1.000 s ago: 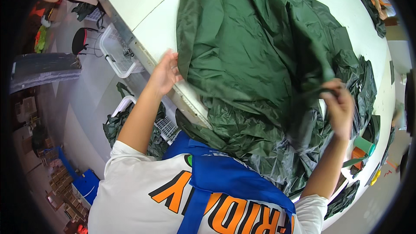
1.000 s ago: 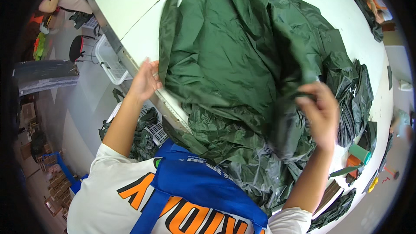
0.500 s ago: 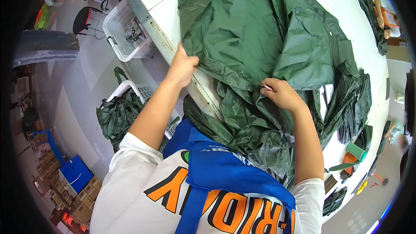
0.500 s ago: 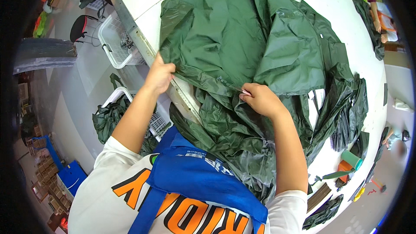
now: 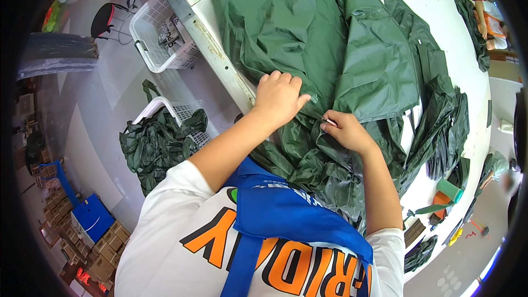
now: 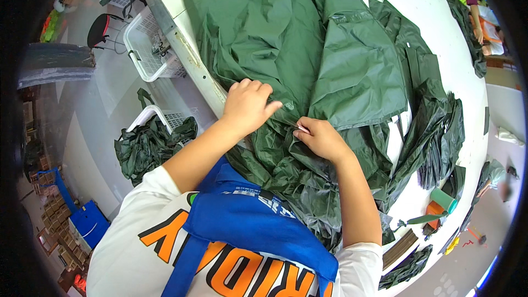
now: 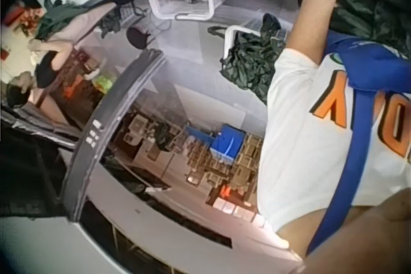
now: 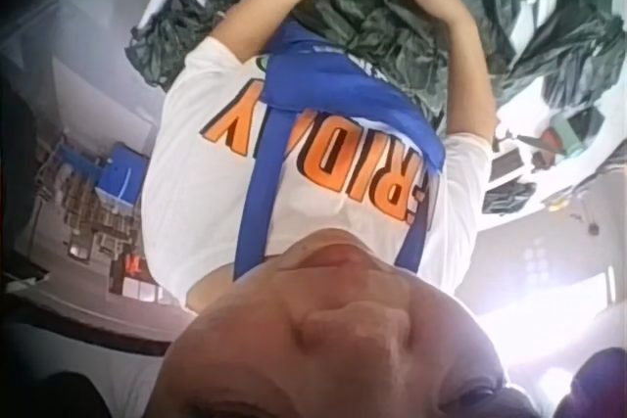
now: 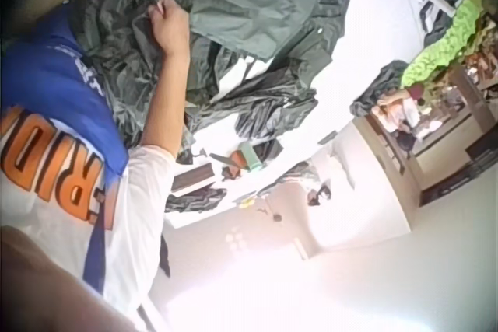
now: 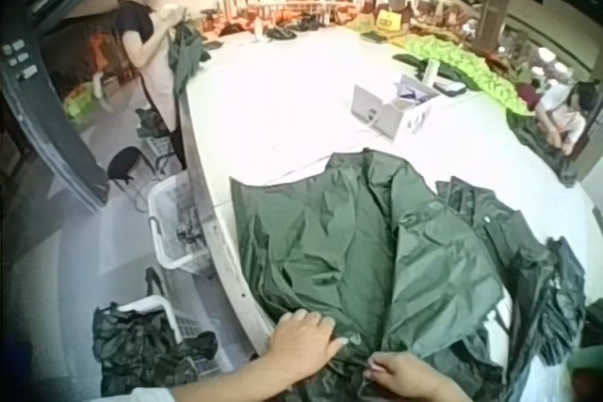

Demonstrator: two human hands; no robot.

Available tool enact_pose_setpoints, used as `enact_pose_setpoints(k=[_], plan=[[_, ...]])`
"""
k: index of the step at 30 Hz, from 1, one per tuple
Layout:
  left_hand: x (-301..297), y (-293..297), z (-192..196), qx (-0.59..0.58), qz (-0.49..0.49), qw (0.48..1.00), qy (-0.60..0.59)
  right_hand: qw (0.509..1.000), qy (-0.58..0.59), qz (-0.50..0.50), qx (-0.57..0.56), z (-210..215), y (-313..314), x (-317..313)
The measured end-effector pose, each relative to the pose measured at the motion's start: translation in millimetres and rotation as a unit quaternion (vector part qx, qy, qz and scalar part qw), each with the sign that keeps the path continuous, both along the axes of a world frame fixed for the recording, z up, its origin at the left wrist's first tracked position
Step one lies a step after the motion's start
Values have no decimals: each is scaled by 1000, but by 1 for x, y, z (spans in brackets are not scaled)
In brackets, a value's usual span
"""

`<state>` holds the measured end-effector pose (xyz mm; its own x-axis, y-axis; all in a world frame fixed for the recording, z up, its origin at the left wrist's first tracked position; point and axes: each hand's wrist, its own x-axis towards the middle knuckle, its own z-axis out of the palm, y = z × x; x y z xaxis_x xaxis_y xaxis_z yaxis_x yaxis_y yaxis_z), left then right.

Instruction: The person folds a green jacket on a table, trims loose threads with scissors, and places the folded jacket into a black plastic bag. The person then places the bagged jacket on a stack of similar items.

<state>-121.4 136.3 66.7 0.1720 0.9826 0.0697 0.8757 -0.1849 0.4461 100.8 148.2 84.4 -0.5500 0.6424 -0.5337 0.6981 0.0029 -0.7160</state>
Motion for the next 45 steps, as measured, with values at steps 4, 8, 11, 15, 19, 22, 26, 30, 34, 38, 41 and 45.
enact_pose_setpoints(k=[4,8,11,15,19,22,26,30,34,38,41,45], plan=[[8,7,-33,3,-8,999,45,999,11,-30,10,-9,-4,2],[3,2,-46,16,-3,999,-33,998,23,-56,12,-28,-10,6],[4,-3,-56,62,-37,997,-9,997,31,-76,14,-36,-13,6],[5,-2,-58,62,-65,996,1,994,42,-97,13,-49,-17,7],[6,1,-70,54,-66,996,11,993,38,-110,14,-49,-18,9],[10,-1,-75,102,-33,994,11,991,52,-122,16,-53,-21,10],[13,-4,-67,41,9,999,-31,988,62,-139,12,-53,-23,9],[8,-4,-47,32,44,994,-91,990,44,-133,16,-50,-25,7],[11,-3,-23,72,23,986,-149,988,56,-144,9,-45,-28,9],[18,-3,18,139,-104,952,-253,925,236,-294,-49,5,-17,28],[26,-9,43,187,-176,929,-266,968,175,-178,40,82,0,22],[40,-5,56,242,-184,906,-296,979,131,-113,109,113,0,18]])
